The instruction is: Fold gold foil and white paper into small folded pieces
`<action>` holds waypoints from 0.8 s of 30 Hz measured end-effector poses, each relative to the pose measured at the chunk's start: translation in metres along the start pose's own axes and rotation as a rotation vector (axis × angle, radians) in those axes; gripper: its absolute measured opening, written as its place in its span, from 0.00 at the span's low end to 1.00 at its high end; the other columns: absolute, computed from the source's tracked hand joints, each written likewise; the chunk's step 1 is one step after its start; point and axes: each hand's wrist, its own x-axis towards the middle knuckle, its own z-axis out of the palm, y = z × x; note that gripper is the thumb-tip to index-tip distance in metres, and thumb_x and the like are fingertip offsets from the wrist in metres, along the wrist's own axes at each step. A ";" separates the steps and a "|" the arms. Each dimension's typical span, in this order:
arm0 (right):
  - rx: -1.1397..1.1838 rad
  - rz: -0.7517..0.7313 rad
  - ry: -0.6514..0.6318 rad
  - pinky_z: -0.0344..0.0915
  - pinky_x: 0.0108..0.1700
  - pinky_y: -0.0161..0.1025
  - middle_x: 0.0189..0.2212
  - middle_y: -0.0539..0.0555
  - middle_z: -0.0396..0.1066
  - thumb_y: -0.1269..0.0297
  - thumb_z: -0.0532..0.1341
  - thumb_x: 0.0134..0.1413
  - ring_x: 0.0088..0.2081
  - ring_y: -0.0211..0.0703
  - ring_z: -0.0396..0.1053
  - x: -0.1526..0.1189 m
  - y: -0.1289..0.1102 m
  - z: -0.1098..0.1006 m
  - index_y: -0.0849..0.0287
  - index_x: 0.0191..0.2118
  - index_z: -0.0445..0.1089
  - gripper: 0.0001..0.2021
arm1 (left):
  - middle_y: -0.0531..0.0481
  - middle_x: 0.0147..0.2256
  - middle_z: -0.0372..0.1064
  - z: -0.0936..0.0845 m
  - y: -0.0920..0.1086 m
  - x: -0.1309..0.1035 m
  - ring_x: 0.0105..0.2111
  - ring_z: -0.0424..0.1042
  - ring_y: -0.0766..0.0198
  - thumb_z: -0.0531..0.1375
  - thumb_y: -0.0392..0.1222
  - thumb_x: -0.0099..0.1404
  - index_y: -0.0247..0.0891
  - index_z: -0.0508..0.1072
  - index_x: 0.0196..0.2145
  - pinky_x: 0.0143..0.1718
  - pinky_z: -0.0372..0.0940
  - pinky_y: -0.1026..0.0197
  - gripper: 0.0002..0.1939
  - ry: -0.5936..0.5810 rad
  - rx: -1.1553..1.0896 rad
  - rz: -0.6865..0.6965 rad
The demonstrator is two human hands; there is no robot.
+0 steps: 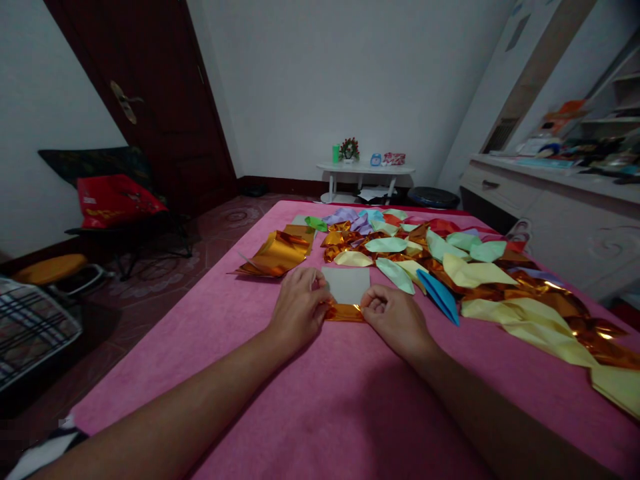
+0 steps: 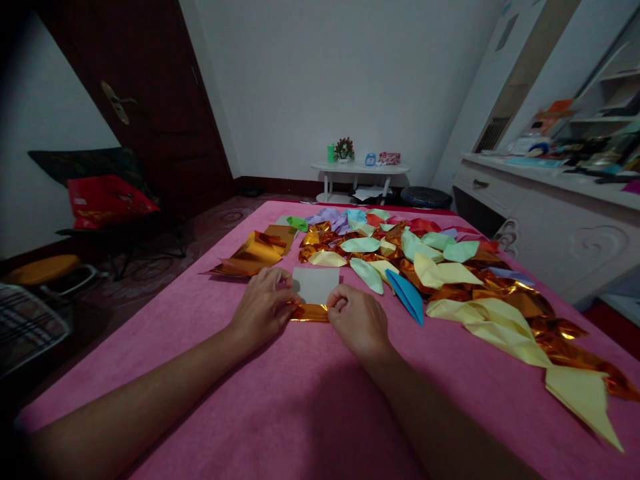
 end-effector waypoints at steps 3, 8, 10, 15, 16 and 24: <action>0.010 -0.026 0.021 0.50 0.22 0.32 0.20 0.47 0.71 0.70 0.58 0.42 0.22 0.36 0.65 0.000 0.001 0.001 0.55 0.24 0.71 0.05 | 0.48 0.36 0.71 0.000 -0.002 0.003 0.40 0.66 0.58 0.58 0.35 0.63 0.41 0.77 0.34 0.41 0.58 0.55 0.07 -0.141 0.009 0.127; 0.003 -0.024 0.025 0.50 0.22 0.32 0.21 0.47 0.71 0.71 0.57 0.42 0.22 0.36 0.65 0.000 0.002 0.001 0.56 0.25 0.71 0.06 | 0.48 0.32 0.72 0.002 0.001 0.014 0.35 0.70 0.61 0.57 0.35 0.64 0.36 0.75 0.33 0.38 0.60 0.60 0.07 -0.310 -0.010 0.144; -0.004 -0.013 0.015 0.51 0.23 0.32 0.21 0.47 0.70 0.71 0.57 0.42 0.23 0.36 0.65 0.000 0.002 0.001 0.56 0.25 0.71 0.06 | 0.47 0.32 0.72 0.004 0.008 0.019 0.34 0.71 0.59 0.58 0.40 0.64 0.35 0.75 0.32 0.36 0.61 0.60 0.07 -0.330 0.058 0.097; 0.006 -0.008 0.001 0.53 0.25 0.32 0.21 0.47 0.70 0.71 0.57 0.43 0.24 0.37 0.66 0.000 0.003 0.002 0.55 0.25 0.70 0.06 | 0.42 0.31 0.71 0.010 0.022 0.026 0.32 0.71 0.53 0.56 0.59 0.63 0.34 0.73 0.31 0.31 0.60 0.57 0.22 -0.356 0.169 -0.069; 0.013 -0.007 -0.003 0.53 0.25 0.32 0.21 0.47 0.70 0.71 0.57 0.43 0.24 0.37 0.66 0.000 0.004 0.001 0.55 0.25 0.70 0.06 | 0.43 0.32 0.71 0.010 0.019 0.027 0.32 0.71 0.55 0.57 0.59 0.62 0.34 0.73 0.31 0.31 0.59 0.58 0.22 -0.364 0.127 -0.081; 0.027 -0.014 -0.008 0.54 0.25 0.32 0.22 0.47 0.70 0.73 0.57 0.42 0.24 0.37 0.65 0.000 0.004 0.002 0.55 0.26 0.70 0.06 | 0.52 0.32 0.68 0.003 -0.027 0.022 0.31 0.65 0.68 0.63 0.30 0.51 0.35 0.72 0.38 0.32 0.60 0.67 0.14 -0.566 -0.637 -0.128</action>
